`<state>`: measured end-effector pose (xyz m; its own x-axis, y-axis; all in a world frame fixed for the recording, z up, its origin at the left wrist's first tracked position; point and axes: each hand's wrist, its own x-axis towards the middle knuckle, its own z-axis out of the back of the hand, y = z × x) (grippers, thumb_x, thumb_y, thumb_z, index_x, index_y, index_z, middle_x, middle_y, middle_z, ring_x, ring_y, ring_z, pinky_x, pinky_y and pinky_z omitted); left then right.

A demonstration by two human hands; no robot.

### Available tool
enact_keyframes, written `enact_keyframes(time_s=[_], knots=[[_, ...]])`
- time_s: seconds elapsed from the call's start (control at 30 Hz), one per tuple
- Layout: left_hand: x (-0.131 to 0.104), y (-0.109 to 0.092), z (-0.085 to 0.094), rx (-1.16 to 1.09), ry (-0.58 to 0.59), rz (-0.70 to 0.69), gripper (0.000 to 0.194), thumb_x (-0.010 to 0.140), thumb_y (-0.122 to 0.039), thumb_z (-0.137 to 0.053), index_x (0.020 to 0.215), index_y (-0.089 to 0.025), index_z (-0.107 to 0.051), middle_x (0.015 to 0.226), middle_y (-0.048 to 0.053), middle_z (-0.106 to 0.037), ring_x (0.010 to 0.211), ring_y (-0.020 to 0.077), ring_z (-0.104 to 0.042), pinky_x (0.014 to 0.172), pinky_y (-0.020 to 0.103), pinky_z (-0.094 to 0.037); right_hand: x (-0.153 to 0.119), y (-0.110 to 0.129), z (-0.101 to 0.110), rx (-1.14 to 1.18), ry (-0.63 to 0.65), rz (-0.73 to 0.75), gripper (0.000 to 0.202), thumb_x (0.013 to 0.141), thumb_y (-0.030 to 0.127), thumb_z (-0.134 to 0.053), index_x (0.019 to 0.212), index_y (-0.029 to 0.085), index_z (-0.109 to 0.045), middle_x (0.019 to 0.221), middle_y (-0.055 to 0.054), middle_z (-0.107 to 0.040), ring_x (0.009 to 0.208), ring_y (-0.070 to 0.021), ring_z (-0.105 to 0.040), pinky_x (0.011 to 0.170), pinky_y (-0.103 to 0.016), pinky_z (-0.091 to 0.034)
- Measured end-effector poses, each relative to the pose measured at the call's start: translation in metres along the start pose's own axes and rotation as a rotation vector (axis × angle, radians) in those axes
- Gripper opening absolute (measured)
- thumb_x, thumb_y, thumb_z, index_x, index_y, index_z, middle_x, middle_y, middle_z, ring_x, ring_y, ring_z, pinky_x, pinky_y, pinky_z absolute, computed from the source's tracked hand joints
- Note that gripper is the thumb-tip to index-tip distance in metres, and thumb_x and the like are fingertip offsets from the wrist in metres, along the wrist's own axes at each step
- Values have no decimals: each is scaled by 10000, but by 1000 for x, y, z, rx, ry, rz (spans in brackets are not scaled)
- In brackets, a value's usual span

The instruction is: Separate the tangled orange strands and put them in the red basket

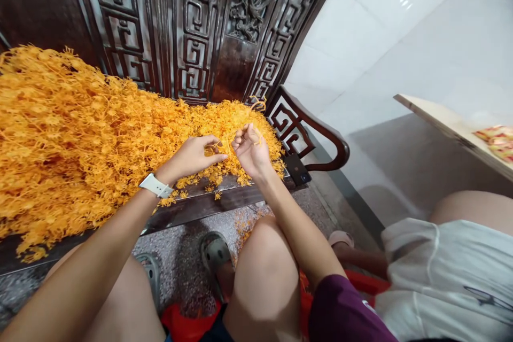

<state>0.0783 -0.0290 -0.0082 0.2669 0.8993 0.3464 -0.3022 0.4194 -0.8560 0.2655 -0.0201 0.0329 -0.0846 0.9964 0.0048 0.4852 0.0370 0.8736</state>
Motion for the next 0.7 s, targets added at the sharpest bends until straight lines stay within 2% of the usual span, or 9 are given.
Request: enact_keyframes(time_s=[0.2,0.27,0.37,0.43,0.57,0.7], knots=[[0,5,0,-20,16,12,254,858,-465,-796,910,-219,-823,888,73,-797,745,223,-651,716,311,-448,0,12,11,7,-115,92,240,941,458,-678,932,253,-554,898,3,-632,758,-114,-554,760,-252,-496],[2,3,1,-97,-1,28,278,884,-492,-765,900,-223,-828,924,75,-806,792,229,-672,736,311,-470,-1,14,13,-12,-125,88,259,936,496,-657,971,258,-562,967,-9,-660,784,-121,-575,771,-263,-509],[3,-2,-1,-232,-51,33,318,920,-511,-725,854,-220,-833,922,81,-808,870,233,-696,822,321,-510,-4,11,12,-23,-73,35,297,907,489,-679,1057,264,-557,1116,-20,-698,797,-124,-602,748,-275,-520],[3,-6,-3,-362,-95,87,320,893,-518,-761,833,-213,-835,904,88,-802,870,220,-693,811,309,-531,-8,5,9,-40,-22,-30,346,871,416,-727,1119,269,-536,1198,-21,-707,801,-126,-619,723,-280,-519],[2,-11,-6,-786,-172,327,306,796,-487,-869,900,-203,-825,982,87,-783,819,175,-691,638,242,-544,-14,-7,3,-75,43,-136,493,783,244,-760,1227,258,-547,1245,-37,-714,818,-138,-629,701,-285,-512],[1,-14,-1,-1058,-197,402,208,839,-370,-842,960,-203,-815,1048,71,-766,844,151,-718,690,239,-600,-16,-10,2,-208,76,-63,352,784,247,-765,1122,213,-670,1175,-45,-705,832,-126,-595,693,-261,-477]])
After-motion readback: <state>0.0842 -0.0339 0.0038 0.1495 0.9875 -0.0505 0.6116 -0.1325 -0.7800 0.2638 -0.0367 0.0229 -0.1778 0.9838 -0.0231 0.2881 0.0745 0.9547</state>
